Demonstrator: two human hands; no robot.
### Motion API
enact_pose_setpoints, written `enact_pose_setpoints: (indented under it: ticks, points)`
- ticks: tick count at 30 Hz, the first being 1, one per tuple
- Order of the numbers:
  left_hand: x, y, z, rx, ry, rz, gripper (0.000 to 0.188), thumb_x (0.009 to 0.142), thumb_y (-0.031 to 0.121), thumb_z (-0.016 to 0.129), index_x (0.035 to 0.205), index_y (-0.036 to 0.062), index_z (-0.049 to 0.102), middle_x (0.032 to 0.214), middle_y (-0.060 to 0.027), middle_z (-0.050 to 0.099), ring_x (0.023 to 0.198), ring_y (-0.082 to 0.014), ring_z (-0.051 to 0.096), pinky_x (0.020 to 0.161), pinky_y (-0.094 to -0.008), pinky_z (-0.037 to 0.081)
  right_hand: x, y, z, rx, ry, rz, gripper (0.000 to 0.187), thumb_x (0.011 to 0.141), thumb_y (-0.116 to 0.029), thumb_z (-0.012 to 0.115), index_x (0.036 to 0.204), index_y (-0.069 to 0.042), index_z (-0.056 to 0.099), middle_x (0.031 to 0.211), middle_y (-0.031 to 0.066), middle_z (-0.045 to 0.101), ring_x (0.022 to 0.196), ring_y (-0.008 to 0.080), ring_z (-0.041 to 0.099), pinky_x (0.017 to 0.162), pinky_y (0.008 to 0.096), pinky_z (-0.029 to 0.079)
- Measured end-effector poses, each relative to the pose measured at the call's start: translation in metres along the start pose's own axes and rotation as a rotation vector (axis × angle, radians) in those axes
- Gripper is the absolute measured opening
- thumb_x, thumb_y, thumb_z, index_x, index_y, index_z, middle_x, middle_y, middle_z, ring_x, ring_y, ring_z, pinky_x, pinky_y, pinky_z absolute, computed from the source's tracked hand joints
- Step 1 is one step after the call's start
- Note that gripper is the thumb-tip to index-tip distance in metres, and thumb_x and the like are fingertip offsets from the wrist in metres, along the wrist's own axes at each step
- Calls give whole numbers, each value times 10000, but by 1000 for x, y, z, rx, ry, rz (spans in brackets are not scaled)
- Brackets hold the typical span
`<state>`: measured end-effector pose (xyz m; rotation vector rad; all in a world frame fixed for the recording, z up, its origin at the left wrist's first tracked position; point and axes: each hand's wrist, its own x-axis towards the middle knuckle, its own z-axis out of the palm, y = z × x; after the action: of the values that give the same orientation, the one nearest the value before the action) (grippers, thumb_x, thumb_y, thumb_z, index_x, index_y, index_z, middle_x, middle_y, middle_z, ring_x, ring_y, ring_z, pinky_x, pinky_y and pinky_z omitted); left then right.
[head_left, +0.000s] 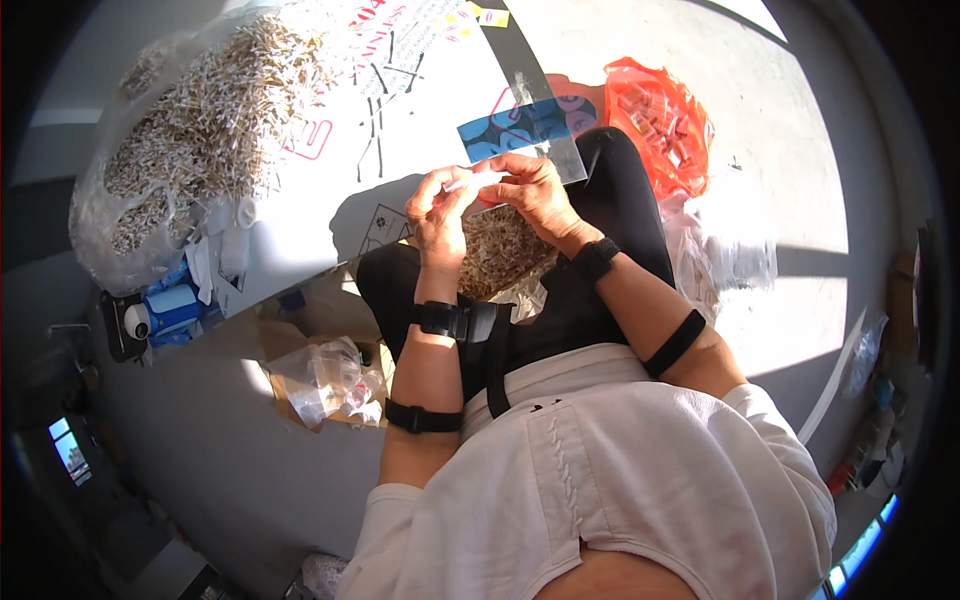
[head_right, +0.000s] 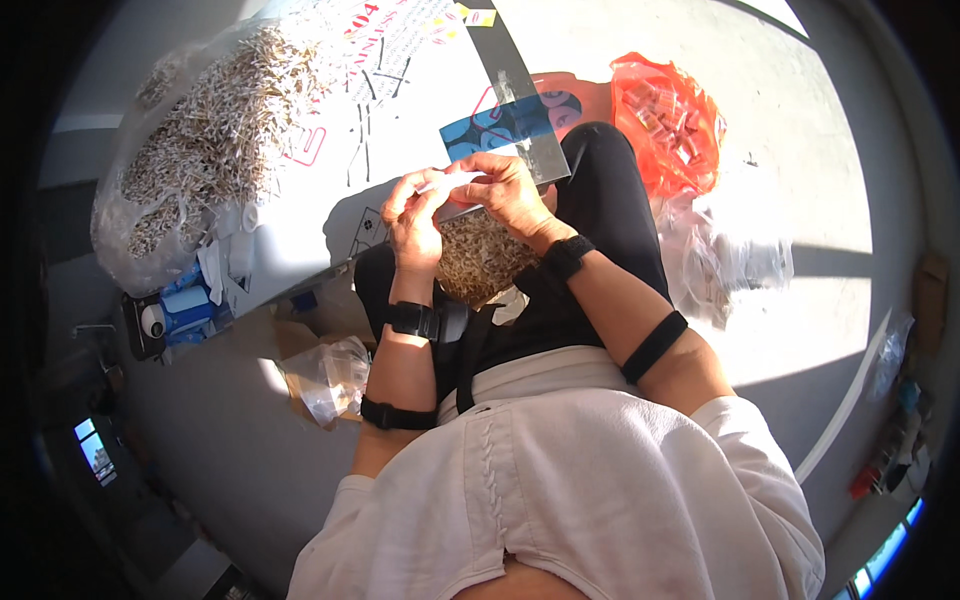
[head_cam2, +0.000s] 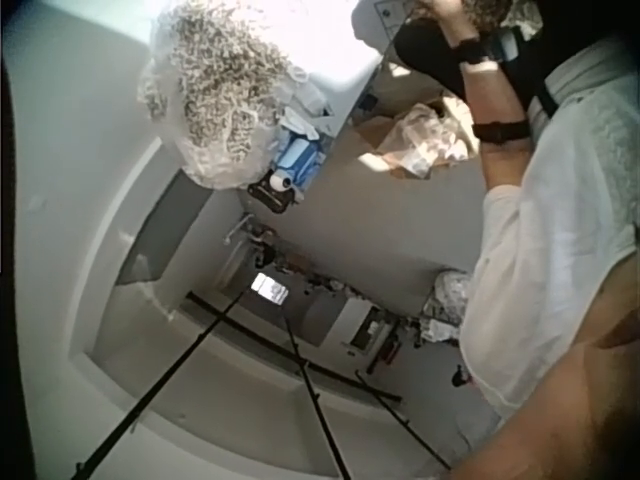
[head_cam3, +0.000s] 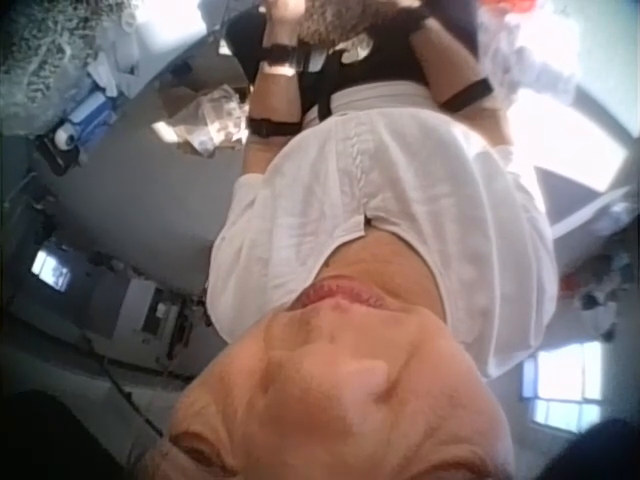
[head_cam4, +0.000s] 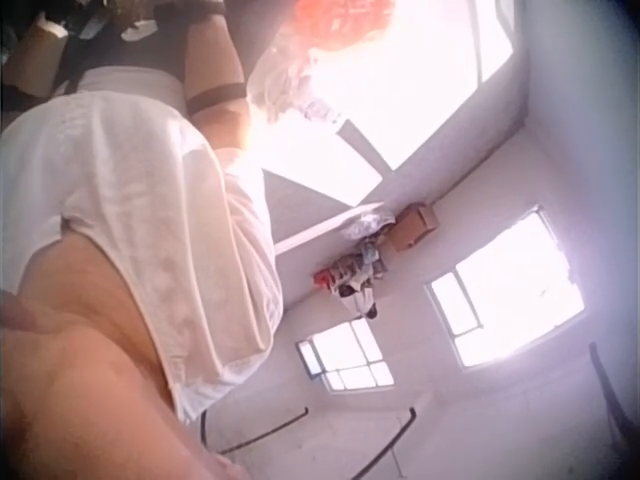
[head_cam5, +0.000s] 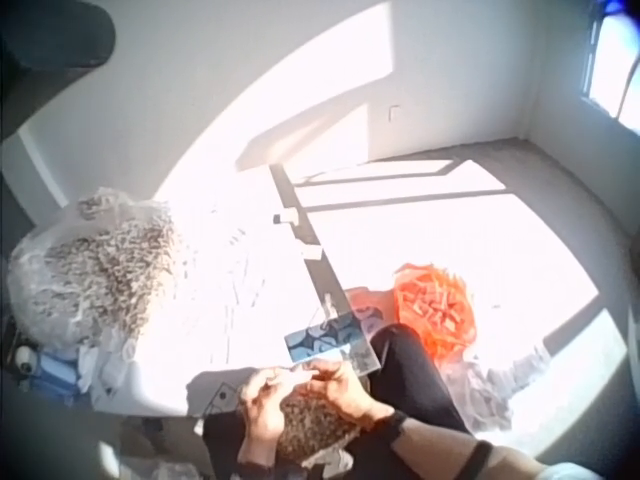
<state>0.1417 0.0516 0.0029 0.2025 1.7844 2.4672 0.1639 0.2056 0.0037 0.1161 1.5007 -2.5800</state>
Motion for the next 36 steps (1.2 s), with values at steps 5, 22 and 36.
enact_pose_setpoints:
  ticks: [5, 22, 36]
  points:
    - [-1, 5, -1, 79, -47, -73, 192, 811, -50, 690, 997, -11, 664, 1020, -36, 645, 956, -122, 589, 859, -273, 469, 2, -3, -3, 17, -2, 6, 267, 838, 44, 668, 1103, 25, 648, 1005, 86, 681, 901, 162, 669, 830, 288, 554]
    - [-24, 78, 28, 650, -110, 457, 325, 743, -63, 616, 1057, 21, 632, 1295, -158, 514, 1160, -272, 554, 945, -364, 478, -19, -49, 20, 283, -18, 170, 132, 915, -209, 678, 948, -81, 671, 819, -37, 655, 697, 46, 573, 568, 186, 410]
    - [-34, 112, 39, 26, -37, 114, 190, 828, 41, 745, 977, -17, 642, 906, -3, 636, 866, -88, 605, 817, -232, 486, -46, -102, 58, -225, -68, -293, 303, 802, -144, 788, 1044, -27, 648, 942, -3, 641, 831, 86, 556, 733, 247, 462]
